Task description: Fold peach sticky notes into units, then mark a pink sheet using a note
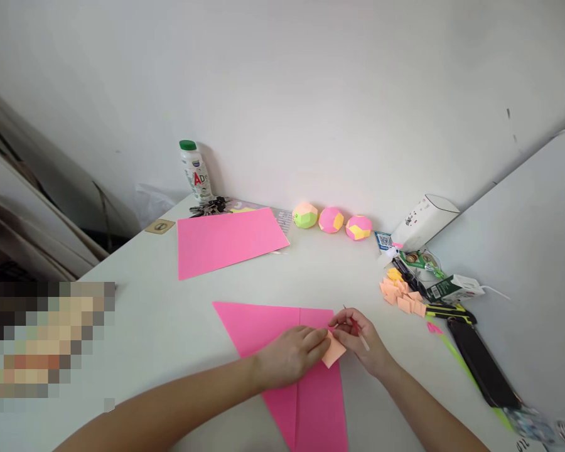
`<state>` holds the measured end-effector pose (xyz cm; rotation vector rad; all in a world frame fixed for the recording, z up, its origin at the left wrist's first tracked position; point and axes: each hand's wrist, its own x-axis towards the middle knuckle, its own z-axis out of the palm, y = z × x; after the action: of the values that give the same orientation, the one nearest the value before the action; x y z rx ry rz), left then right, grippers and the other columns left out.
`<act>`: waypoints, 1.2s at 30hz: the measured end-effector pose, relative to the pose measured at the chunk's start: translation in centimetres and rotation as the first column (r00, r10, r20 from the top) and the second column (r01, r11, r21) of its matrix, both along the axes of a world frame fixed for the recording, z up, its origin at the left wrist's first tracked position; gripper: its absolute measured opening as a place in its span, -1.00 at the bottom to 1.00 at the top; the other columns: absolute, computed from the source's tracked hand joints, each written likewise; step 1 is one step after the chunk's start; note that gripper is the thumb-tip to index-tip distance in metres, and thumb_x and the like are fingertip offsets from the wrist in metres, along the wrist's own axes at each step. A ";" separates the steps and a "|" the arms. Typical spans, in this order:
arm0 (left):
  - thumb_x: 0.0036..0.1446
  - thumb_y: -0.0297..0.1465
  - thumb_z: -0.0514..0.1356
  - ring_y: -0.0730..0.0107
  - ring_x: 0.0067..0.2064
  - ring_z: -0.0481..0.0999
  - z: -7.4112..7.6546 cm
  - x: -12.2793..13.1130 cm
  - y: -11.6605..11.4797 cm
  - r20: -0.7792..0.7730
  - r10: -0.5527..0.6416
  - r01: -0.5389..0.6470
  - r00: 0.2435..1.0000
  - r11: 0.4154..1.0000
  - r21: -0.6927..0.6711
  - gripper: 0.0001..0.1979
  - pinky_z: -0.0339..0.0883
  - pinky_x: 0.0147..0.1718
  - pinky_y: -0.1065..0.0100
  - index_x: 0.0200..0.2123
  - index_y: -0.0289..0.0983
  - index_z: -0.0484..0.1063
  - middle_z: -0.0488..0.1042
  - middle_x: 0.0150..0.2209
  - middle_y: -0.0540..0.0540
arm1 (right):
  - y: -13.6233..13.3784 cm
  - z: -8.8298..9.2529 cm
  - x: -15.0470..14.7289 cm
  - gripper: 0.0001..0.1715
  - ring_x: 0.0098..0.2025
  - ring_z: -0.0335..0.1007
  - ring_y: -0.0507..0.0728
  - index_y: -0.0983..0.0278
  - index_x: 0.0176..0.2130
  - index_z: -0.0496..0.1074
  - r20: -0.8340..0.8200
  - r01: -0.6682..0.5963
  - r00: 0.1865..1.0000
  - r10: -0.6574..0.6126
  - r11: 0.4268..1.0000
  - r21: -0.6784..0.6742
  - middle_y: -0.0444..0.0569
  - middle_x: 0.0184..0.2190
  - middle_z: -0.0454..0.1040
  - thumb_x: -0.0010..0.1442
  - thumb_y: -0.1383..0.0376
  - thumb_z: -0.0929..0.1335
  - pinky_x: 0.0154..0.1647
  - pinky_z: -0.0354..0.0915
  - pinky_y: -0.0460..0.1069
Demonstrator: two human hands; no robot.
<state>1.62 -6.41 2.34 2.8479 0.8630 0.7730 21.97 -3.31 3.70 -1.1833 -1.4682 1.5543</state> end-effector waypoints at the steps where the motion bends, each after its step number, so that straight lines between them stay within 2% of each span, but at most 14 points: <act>1: 0.18 -0.65 -0.11 0.24 -0.23 0.51 0.0 -0.1 0.1 0.032 0.024 -0.022 0.999 0.997 -0.068 -0.63 0.47 -0.29 0.21 0.03 -0.36 0.21 0.44 -0.08 -0.30 | 0.2 -0.1 -0.1 -0.74 -0.39 0.34 0.02 0.22 -0.31 0.40 -0.006 0.016 1.000 -0.016 1.000 -0.002 -0.09 -0.33 0.45 0.03 0.18 0.46 -0.39 0.31 -0.09; 3: 0.13 -0.66 -0.12 0.27 -0.15 0.50 0.1 -0.3 0.4 0.114 0.086 -0.056 0.990 0.969 -0.240 -0.54 0.48 -0.25 0.24 0.08 -0.29 0.18 0.39 0.02 -0.27 | 0.5 -0.2 -0.3 -0.76 -0.37 0.36 0.04 0.22 -0.32 0.40 -0.004 0.059 0.998 -0.059 0.998 0.004 -0.09 -0.35 0.46 0.02 0.18 0.46 -0.36 0.32 -0.08; 5: 0.07 -0.68 -0.12 0.31 -0.07 0.48 0.2 -0.4 0.9 0.174 0.147 -0.069 0.974 0.917 -0.393 -0.49 0.48 -0.19 0.30 0.08 -0.27 0.20 0.36 0.05 -0.24 | 0.7 -0.4 -0.4 -0.77 -0.36 0.38 0.05 0.22 -0.34 0.40 0.018 0.097 0.995 -0.098 0.995 0.027 -0.08 -0.36 0.47 0.02 0.18 0.46 -0.34 0.34 -0.06; 8: -0.01 -0.73 -0.11 0.32 -0.02 0.46 -0.1 -0.3 1.7 0.187 0.206 -0.092 0.961 0.871 -0.483 -0.45 0.46 -0.12 0.32 0.04 -0.31 0.27 0.35 0.06 -0.25 | 0.7 -1.2 -0.3 -0.82 -0.39 0.39 0.07 0.22 -0.35 0.40 0.083 0.138 0.985 -0.152 0.979 0.149 -0.07 -0.40 0.48 0.07 0.19 0.43 -0.36 0.36 -0.05; 11: -0.03 -0.74 -0.09 0.28 -0.01 0.45 -0.9 -0.4 2.2 0.180 0.262 -0.164 0.948 0.887 -0.431 -0.47 0.47 -0.12 0.26 0.01 -0.33 0.28 0.35 0.05 -0.29 | 0.4 -2.3 0.0 -0.89 -0.38 0.40 0.09 0.22 -0.35 0.40 0.141 0.140 0.967 -0.211 0.906 0.399 -0.03 -0.39 0.48 0.19 0.24 0.35 -0.39 0.37 -0.04; 14: 0.06 -0.69 -0.06 0.13 0.05 0.39 -1.4 -0.6 2.1 0.162 0.222 -0.181 0.961 0.955 -0.235 -0.58 0.40 -0.04 0.07 -0.03 -0.37 0.33 0.40 0.01 -0.32 | 0.1 -3.1 0.1 -0.82 -0.42 0.38 0.07 0.24 -0.33 0.41 0.229 -0.011 0.960 -0.160 0.796 0.606 0.00 -0.38 0.48 0.28 0.37 0.25 -0.47 0.35 -0.05; 16: 0.13 -0.63 -0.02 0.06 0.09 0.35 -1.3 -0.8 1.6 0.096 0.131 -0.115 0.987 0.981 -0.157 -0.65 0.31 0.04 0.01 -0.03 -0.40 0.35 0.42 0.01 -0.31 | 0.0 -3.2 0.0 -0.74 -0.50 0.32 0.04 0.23 -0.29 0.42 0.312 -0.129 0.942 -0.126 0.722 0.680 -0.01 -0.41 0.47 0.28 0.46 0.20 -0.52 0.33 -0.05; 18: 0.18 -0.50 0.02 -0.01 0.16 0.27 -1.1 -1.0 1.1 -0.003 0.039 -0.039 0.999 0.983 -0.178 -0.63 0.20 0.13 0.00 0.06 -0.41 0.32 0.39 0.08 -0.30 | 0.2 -2.9 -0.2 -0.68 -0.55 0.27 0.03 0.23 -0.24 0.43 0.374 -0.195 0.916 -0.142 0.658 0.727 -0.02 -0.42 0.48 0.27 0.53 0.18 -0.56 0.31 -0.05; 20: 0.23 -0.34 0.03 -0.07 0.26 0.12 -1.1 -1.1 0.6 -0.109 -0.006 -0.020 0.994 0.972 -0.235 -0.49 0.07 0.19 -0.03 0.20 -0.42 0.16 0.23 0.22 -0.30 | 0.3 -2.5 -0.3 -0.68 -0.49 0.33 0.07 0.25 -0.19 0.44 0.417 -0.239 0.890 -0.186 0.588 0.773 0.01 -0.40 0.51 0.23 0.54 0.20 -0.50 0.36 -0.02; 24: 0.26 -0.18 -0.03 -0.03 0.34 -0.12 -1.4 -1.3 0.2 -0.199 -0.056 -0.012 0.978 0.945 -0.328 -0.31 -0.10 0.25 -0.02 0.33 -0.41 -0.17 -0.07 0.34 -0.29 | 0.3 -2.0 0.2 -0.71 -0.22 0.44 0.19 0.32 -0.14 0.44 0.520 -0.382 0.821 -0.237 0.448 0.808 0.08 -0.30 0.57 0.17 0.52 0.26 -0.28 0.42 0.09; 28: 0.28 -0.15 -0.07 0.01 0.36 -0.20 -1.4 -1.4 0.4 -0.205 -0.062 -0.019 0.977 0.928 -0.372 -0.29 -0.19 0.28 0.05 0.34 -0.41 -0.23 -0.14 0.34 -0.27 | -0.2 -2.1 0.6 -0.70 -0.05 0.42 0.28 0.39 -0.14 0.46 0.618 -0.528 0.742 -0.258 0.343 0.777 0.17 -0.22 0.58 0.20 0.49 0.21 -0.25 0.39 0.12; 31: 0.27 -0.12 -0.06 0.02 0.36 -0.22 -1.0 -1.4 0.8 -0.209 -0.077 -0.016 0.975 0.912 -0.409 -0.26 -0.22 0.29 0.07 0.34 -0.41 -0.24 -0.17 0.35 -0.25 | -0.5 -2.2 0.6 -0.66 0.00 0.41 0.31 0.42 -0.15 0.47 0.664 -0.584 0.692 -0.283 0.320 0.746 0.21 -0.19 0.57 0.21 0.50 0.18 -0.25 0.38 0.12; 36: 0.21 -0.07 -0.02 0.00 0.36 -0.25 -0.9 -1.3 1.3 -0.205 -0.119 0.006 0.972 0.878 -0.479 -0.19 -0.25 0.29 0.04 0.34 -0.40 -0.27 -0.23 0.36 -0.26 | -0.5 -2.2 0.5 -0.66 0.01 0.41 0.30 0.42 -0.12 0.47 0.684 -0.592 0.663 -0.303 0.347 0.727 0.23 -0.14 0.56 0.21 0.50 0.19 -0.22 0.37 0.12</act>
<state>0.33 -5.09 1.45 2.5255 0.8377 0.1806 22.46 -3.85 1.50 -0.8732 -2.5583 -0.0974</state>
